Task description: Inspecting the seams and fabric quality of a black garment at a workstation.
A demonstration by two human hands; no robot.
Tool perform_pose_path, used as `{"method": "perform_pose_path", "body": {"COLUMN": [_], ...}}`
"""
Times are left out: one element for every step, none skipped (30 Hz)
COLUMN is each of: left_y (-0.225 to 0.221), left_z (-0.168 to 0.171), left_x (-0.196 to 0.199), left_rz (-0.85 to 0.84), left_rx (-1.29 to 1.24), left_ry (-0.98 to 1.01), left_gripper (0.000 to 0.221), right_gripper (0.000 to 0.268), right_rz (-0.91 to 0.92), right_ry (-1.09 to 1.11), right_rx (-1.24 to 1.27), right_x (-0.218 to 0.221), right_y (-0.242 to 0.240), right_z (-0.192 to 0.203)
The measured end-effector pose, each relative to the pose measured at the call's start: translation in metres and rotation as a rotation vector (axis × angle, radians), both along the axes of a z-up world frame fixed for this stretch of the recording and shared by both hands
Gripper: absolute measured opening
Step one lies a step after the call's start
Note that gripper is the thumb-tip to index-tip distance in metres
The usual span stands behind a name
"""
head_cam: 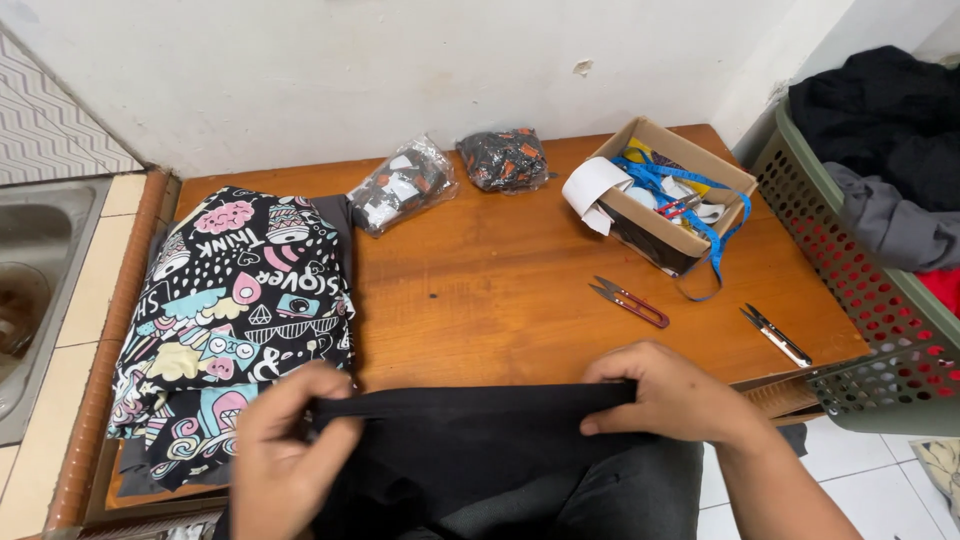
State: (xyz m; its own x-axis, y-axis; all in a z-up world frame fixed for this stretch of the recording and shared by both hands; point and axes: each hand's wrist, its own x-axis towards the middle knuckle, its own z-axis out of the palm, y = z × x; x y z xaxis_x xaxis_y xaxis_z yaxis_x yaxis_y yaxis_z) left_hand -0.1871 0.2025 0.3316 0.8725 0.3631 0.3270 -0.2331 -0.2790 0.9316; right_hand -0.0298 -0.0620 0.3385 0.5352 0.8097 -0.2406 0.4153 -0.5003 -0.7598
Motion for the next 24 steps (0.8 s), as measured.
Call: {"method": "perform_pose_path", "body": {"left_y": [0.006,0.012,0.011,0.01,0.009,0.01,0.011,0.012,0.025,0.038,0.05,0.027,0.004,-0.019,-0.024,-0.029,-0.035,-0.044,-0.053,-0.061,-0.067,-0.073,-0.078,-0.078], "left_z": [0.002,0.004,0.009,0.014,0.019,0.022,0.025,0.029,0.015,-0.001,-0.016,-0.006,0.005,0.016,0.001,-0.015,-0.031,-0.043,-0.054,-0.066,-0.068,-0.07,-0.072,-0.08], "left_x": [-0.005,-0.01,-0.013,-0.016,-0.019,-0.03,-0.041,-0.051,-0.058,-0.063,-0.068,-0.052,-0.036,-0.021,-0.009,0.003,0.014,0.026,0.037,0.049,0.053,0.058,0.064,0.067], "left_rz": [0.122,0.244,0.244,0.271,0.298,0.298,0.53,0.761,0.76,0.756,0.752,0.752,0.585,0.418,0.42,0.214,0.007,0.006,-0.118,-0.242,-0.242,-0.346,-0.45,-0.454], "left_rx": [0.139,0.276,0.276,0.347,0.419,0.42,0.433,0.442,0.443,0.484,0.524,0.522,0.477,0.43,0.431,0.466,0.496,0.493,0.482,0.468,0.464,0.396,0.327,0.324], "left_ry": [0.004,0.008,0.008,-0.011,-0.029,-0.029,0.091,0.213,0.213,0.205,0.196,0.197,0.06,-0.072,-0.068,0.01,0.089,0.09,0.112,0.133,0.134,0.137,0.138,0.136], "left_gripper": [0.006,0.005,0.005,0.016,0.03,0.03,0.034,0.043,0.043,0.044,0.045,0.045,0.032,0.021,0.021,0.017,0.016,0.016,0.037,0.065,0.065,0.05,0.036,0.036], "right_gripper": [0.016,0.014,0.014,0.011,0.009,0.009,0.01,0.019,0.019,0.008,0.015,0.015,0.018,0.024,0.024,0.021,0.02,0.02,0.021,0.023,0.023,0.02,0.023,0.023], "right_rz": [-0.064,-0.127,-0.127,-0.07,-0.014,-0.014,-0.144,-0.276,-0.277,-0.318,-0.359,-0.358,-0.299,-0.239,-0.237,-0.174,-0.11,-0.111,-0.026,0.061,0.061,0.057,0.054,0.05], "right_ry": [0.009,0.017,0.016,-0.017,-0.05,-0.05,-0.211,-0.37,-0.37,-0.277,-0.184,-0.184,-0.135,-0.083,-0.08,0.006,0.093,0.094,0.123,0.152,0.154,0.189,0.224,0.221], "right_rx": [0.011,0.022,0.022,0.095,0.167,0.168,0.12,0.071,0.072,0.121,0.17,0.168,0.165,0.164,0.164,0.228,0.293,0.29,0.365,0.44,0.437,0.479,0.521,0.518], "right_x": [0.003,0.006,0.007,0.008,0.009,0.015,0.021,0.027,0.028,0.03,0.032,0.026,0.021,0.016,0.012,0.008,0.005,0.003,0.002,0.001,-0.001,-0.002,-0.004,-0.005], "right_y": [-0.006,-0.013,-0.016,-0.02,-0.025,-0.029,-0.034,-0.039,-0.042,-0.045,-0.048,-0.046,-0.044,-0.041,-0.038,-0.035,-0.032,-0.033,-0.033,-0.034,-0.037,-0.04,-0.043,-0.05], "right_z": [-0.002,-0.004,-0.002,0.0,0.002,-0.005,-0.011,-0.017,-0.019,-0.02,-0.021,-0.018,-0.014,-0.012,-0.009,-0.006,-0.003,-0.006,-0.008,-0.011,-0.014,-0.017,-0.02,-0.022]}}
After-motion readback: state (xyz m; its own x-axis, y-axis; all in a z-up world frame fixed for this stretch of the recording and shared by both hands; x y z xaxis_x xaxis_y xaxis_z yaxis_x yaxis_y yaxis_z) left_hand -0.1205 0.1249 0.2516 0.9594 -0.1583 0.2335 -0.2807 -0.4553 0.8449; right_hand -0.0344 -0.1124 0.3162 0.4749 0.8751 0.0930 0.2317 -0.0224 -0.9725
